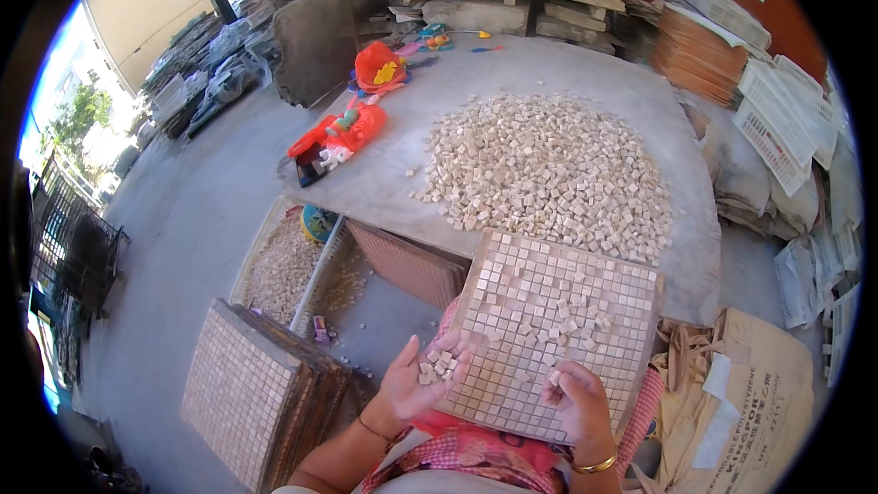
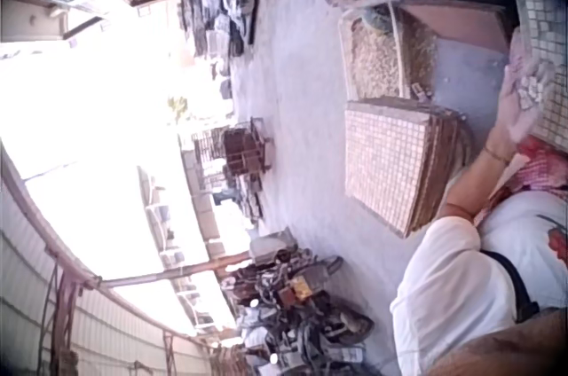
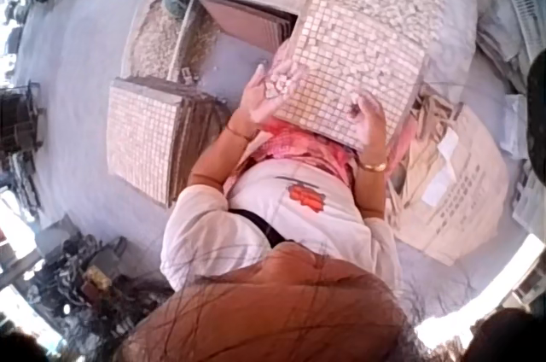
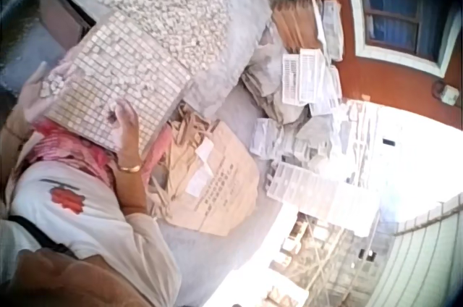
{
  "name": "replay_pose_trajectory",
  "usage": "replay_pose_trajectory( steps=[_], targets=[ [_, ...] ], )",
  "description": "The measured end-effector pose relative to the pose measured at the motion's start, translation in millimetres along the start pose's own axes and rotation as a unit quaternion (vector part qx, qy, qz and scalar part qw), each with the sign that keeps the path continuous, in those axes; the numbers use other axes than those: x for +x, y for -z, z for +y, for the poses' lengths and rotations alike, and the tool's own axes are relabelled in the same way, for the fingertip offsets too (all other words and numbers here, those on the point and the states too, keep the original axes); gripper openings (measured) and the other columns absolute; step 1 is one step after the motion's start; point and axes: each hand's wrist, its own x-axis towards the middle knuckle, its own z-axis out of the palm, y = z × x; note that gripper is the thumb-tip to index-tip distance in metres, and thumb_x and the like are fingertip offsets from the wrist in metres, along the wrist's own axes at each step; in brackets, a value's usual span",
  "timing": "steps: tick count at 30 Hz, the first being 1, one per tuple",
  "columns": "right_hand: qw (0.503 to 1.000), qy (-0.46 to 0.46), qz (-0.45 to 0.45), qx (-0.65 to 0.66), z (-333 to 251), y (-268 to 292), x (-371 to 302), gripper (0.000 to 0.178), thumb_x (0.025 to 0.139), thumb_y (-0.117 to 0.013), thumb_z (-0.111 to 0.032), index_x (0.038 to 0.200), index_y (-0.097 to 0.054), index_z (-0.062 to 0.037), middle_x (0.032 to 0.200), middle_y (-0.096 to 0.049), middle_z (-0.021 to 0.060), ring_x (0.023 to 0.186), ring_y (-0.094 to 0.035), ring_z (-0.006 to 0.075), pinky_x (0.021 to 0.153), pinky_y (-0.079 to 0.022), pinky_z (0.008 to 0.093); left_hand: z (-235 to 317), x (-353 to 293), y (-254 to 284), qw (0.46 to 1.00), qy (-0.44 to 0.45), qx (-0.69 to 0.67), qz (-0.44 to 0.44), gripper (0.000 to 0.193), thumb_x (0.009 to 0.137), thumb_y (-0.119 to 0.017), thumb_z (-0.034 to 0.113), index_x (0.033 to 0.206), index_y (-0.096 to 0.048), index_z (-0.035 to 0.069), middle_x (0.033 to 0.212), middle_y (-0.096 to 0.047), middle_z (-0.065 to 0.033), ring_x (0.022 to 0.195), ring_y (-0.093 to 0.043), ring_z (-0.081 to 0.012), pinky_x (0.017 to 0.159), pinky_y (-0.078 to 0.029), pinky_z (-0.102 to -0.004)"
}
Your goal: The person places small white cubes onto a grid board, filling the squares by hand. They pick up cubes from a large pile on a table and arrange them into the grid, occasionally adjusting the board's position.
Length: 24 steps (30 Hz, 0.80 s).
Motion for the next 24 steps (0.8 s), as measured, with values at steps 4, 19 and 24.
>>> replay_pose_trajectory(
  steps=[4, 19, 24],
  targets=[
    [1.0, -0.011, -0.003, 0.017, 0.1, 5.1, -1.2, 0.014, 0.09, -0.053, -0.014, 0.094, -0.057, -0.0005, 0.08, -0.061, 0.0072, 0.07, -0.058, 0.0147, 0.063, -0.048, 0.0265, 29.7, -11.8, 2.5, 0.995, -0.033, 0.05, 0.081, 0.064, 0.096, -0.04, 0.044, 0.137, -0.032, -0.005, 0.135, -0.041, -0.0213, 0.125, -0.04, -0.0341, 0.105, -0.034, -0.0445],
    [0.99, -0.021, -0.044, -0.133, -1.7, -26.8, -4.5, 0.011, 0.09, -0.055, -0.011, 0.093, -0.057, -0.0011, 0.086, -0.063, 0.0088, 0.073, -0.062, 0.0163, 0.066, -0.052, 0.026, 4.7, -6.3, -32.9, 0.989, -0.055, 0.126, 0.062, 0.066, 0.097, -0.037, 0.045, 0.139, -0.029, -0.006, 0.137, -0.039, -0.0215, 0.129, -0.037, -0.03, 0.11, -0.028, -0.0447],
    [0.958, 0.041, -0.153, -0.238, 7.3, -66.6, -3.5, 0.012, 0.089, -0.056, -0.007, 0.097, -0.059, 0.0006, 0.091, -0.062, 0.0088, 0.078, -0.063, 0.0166, 0.069, -0.052, 0.0275, -44.6, 12.4, -32.1, 0.926, -0.033, 0.369, 0.066, 0.066, 0.097, -0.031, 0.051, 0.136, -0.035, -0.002, 0.13, -0.047, -0.0157, 0.123, -0.043, -0.0262, 0.106, -0.034, -0.0404]
  ],
)
